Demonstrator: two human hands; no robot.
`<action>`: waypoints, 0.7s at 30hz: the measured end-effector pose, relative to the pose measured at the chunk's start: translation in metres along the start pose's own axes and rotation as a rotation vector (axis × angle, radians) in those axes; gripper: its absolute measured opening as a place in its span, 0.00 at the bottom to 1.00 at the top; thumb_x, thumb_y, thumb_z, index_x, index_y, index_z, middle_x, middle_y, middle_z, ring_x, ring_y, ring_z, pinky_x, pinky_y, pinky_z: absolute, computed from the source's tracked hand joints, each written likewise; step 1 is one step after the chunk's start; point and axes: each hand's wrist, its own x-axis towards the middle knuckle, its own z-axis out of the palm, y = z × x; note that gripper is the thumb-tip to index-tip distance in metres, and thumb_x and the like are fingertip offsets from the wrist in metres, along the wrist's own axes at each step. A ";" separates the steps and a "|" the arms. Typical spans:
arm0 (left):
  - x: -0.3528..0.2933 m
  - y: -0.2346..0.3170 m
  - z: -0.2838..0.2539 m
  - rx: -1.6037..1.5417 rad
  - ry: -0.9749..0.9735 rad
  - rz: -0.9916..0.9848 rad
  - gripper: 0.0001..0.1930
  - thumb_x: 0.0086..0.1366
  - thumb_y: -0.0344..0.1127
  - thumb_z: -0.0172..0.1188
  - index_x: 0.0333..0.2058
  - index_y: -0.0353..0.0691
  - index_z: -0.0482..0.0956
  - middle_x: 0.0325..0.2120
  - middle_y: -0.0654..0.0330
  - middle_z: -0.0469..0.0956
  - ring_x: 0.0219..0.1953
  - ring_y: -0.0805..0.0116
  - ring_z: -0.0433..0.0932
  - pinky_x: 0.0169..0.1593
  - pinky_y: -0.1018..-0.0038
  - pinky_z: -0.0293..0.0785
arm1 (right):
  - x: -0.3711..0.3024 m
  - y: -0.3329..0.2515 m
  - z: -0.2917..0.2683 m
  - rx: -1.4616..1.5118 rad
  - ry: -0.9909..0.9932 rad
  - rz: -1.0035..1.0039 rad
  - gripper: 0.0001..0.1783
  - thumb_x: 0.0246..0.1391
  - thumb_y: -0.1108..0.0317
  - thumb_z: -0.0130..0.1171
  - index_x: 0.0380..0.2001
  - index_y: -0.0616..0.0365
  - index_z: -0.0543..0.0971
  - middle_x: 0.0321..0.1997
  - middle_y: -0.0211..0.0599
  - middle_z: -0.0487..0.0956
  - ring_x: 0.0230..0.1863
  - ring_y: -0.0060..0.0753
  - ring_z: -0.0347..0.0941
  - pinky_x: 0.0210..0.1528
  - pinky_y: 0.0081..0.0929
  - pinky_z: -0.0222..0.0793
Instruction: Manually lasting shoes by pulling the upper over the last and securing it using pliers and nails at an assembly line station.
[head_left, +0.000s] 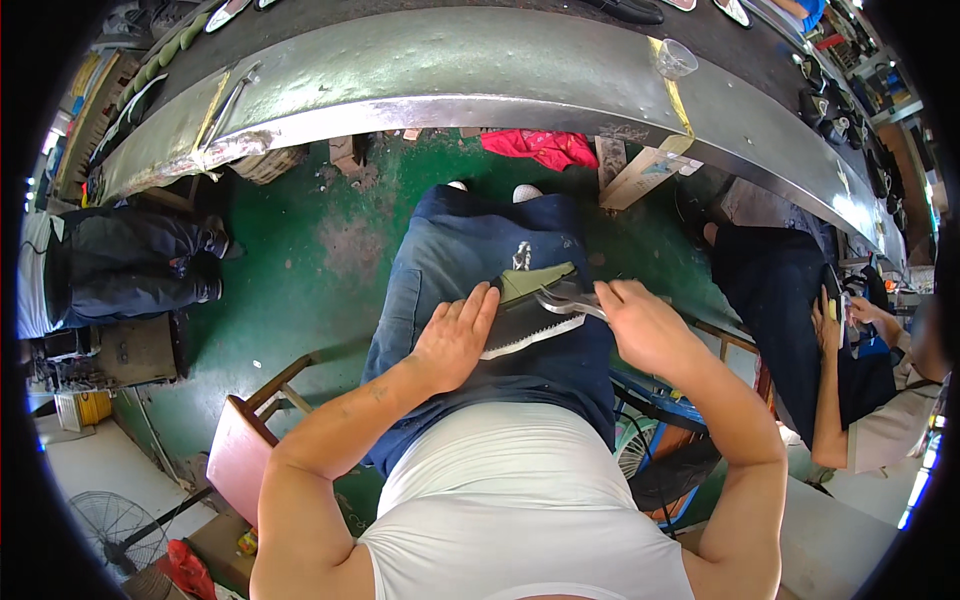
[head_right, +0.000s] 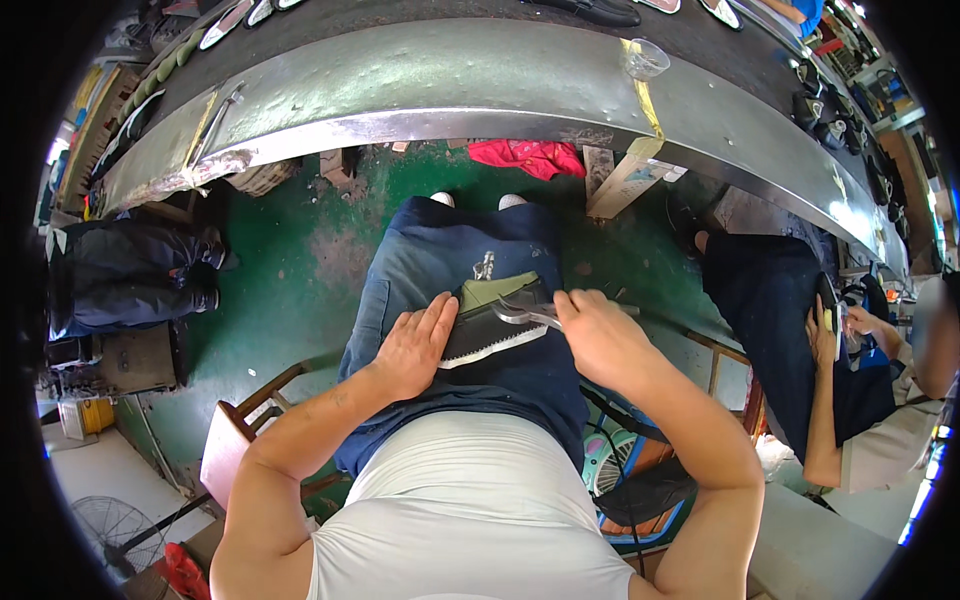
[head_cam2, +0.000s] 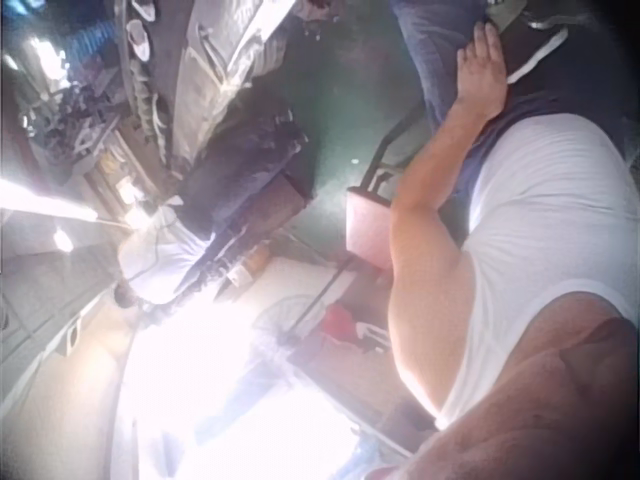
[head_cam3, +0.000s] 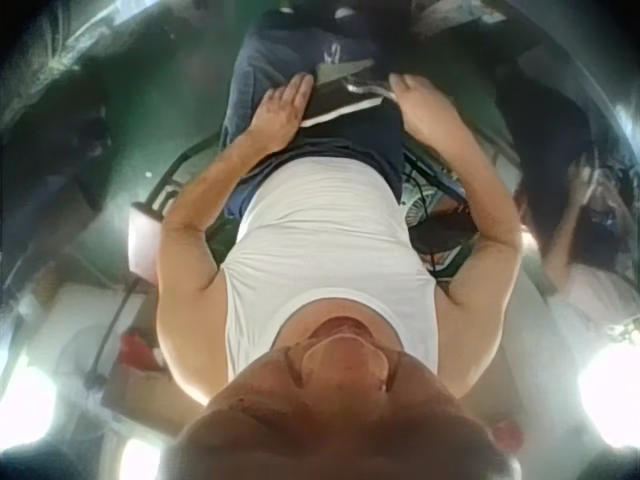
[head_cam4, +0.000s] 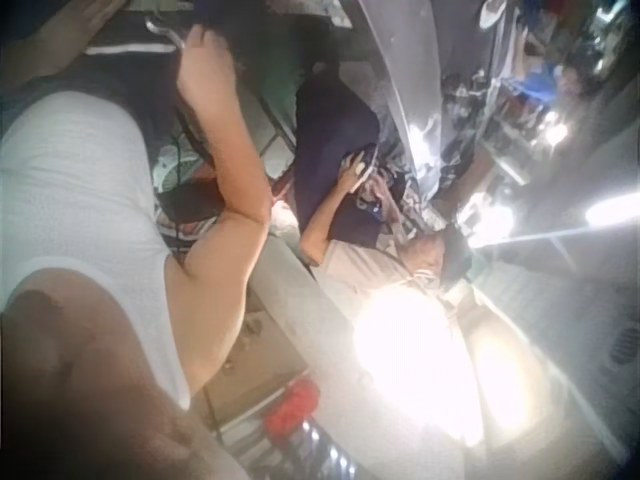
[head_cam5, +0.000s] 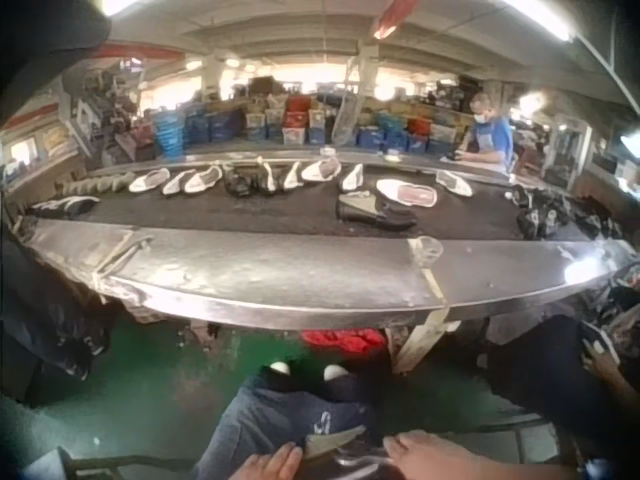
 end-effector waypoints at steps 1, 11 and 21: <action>0.000 0.002 0.001 -0.008 0.008 -0.007 0.40 0.57 0.28 0.54 0.68 0.26 0.50 0.68 0.40 0.56 0.56 0.46 0.72 0.61 0.58 0.65 | 0.010 -0.002 -0.002 -0.109 -0.015 -0.044 0.23 0.51 0.77 0.57 0.52 0.71 0.72 0.48 0.53 0.77 0.52 0.52 0.74 0.51 0.43 0.74; 0.010 0.002 0.022 -1.283 -0.128 -0.474 0.51 0.58 0.36 0.71 0.70 0.25 0.45 0.63 0.42 0.66 0.65 0.54 0.67 0.67 0.69 0.63 | 0.013 -0.004 -0.020 0.621 -0.390 0.284 0.10 0.59 0.68 0.59 0.42 0.60 0.79 0.32 0.48 0.80 0.35 0.43 0.78 0.43 0.34 0.72; 0.011 0.027 0.045 -1.079 -0.099 -0.457 0.55 0.59 0.39 0.68 0.70 0.23 0.36 0.67 0.33 0.57 0.70 0.48 0.59 0.71 0.68 0.55 | 0.017 -0.025 0.031 0.279 -0.415 0.026 0.21 0.57 0.69 0.57 0.48 0.76 0.73 0.46 0.63 0.78 0.52 0.60 0.75 0.55 0.45 0.71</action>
